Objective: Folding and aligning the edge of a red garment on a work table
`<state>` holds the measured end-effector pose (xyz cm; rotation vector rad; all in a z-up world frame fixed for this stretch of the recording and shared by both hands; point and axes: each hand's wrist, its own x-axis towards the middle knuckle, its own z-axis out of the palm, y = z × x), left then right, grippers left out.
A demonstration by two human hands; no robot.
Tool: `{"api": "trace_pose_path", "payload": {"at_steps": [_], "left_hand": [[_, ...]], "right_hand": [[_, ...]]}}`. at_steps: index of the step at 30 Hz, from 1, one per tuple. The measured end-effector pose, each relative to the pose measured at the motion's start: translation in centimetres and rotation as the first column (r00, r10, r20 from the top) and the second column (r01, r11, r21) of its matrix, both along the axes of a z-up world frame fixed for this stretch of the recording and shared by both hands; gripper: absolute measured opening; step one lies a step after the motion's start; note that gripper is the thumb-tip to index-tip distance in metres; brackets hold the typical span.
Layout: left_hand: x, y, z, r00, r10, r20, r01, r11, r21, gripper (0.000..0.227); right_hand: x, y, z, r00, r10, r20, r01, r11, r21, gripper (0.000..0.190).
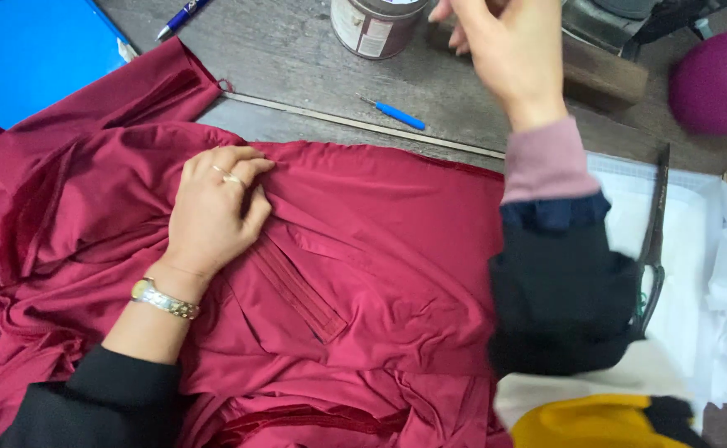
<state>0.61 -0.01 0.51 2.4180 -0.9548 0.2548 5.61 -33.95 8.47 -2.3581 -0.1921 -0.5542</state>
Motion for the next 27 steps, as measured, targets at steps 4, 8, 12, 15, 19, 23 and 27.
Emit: {"api": "trace_pose_path", "payload": {"at_steps": [4,8,12,15,19,23,27], "left_hand": [[2.1,0.7,2.4,0.951,-0.039,-0.308,-0.023,0.98,-0.195,0.015],[4.6,0.8,3.6,0.868,0.155,-0.471,-0.219,0.972,-0.084,0.015],[5.5,1.4,1.8,0.86,0.118,-0.497,-0.179,0.981,-0.077,0.015],[5.4,1.6,1.5,0.869,0.06,-0.491,-0.127,0.986,-0.105,0.019],[4.6,1.5,2.8,0.834,0.026,-0.551,-0.083,0.994,-0.078,0.034],[4.7,1.5,2.7,0.838,0.032,-0.544,-0.092,0.992,-0.082,0.032],[4.7,1.3,2.4,0.851,0.07,-0.521,-0.102,0.994,-0.032,0.025]], "right_hand": [[-3.8,4.0,3.6,0.973,0.12,-0.196,-0.07,0.968,0.241,0.019],[-4.8,7.8,1.6,0.951,0.109,-0.289,-0.003,0.94,0.342,0.017],[-4.1,11.8,-2.0,0.923,0.236,-0.305,-0.128,0.933,0.335,0.012],[-3.8,13.1,-3.9,0.902,0.286,-0.323,-0.211,0.945,0.248,0.016],[-3.7,13.8,-4.8,0.88,0.266,-0.394,-0.221,0.963,0.157,0.023],[-3.6,13.8,-5.7,0.869,0.239,-0.434,-0.207,0.971,0.122,0.023],[-3.5,13.7,-6.4,0.857,0.215,-0.468,-0.192,0.977,0.096,0.021]]}}
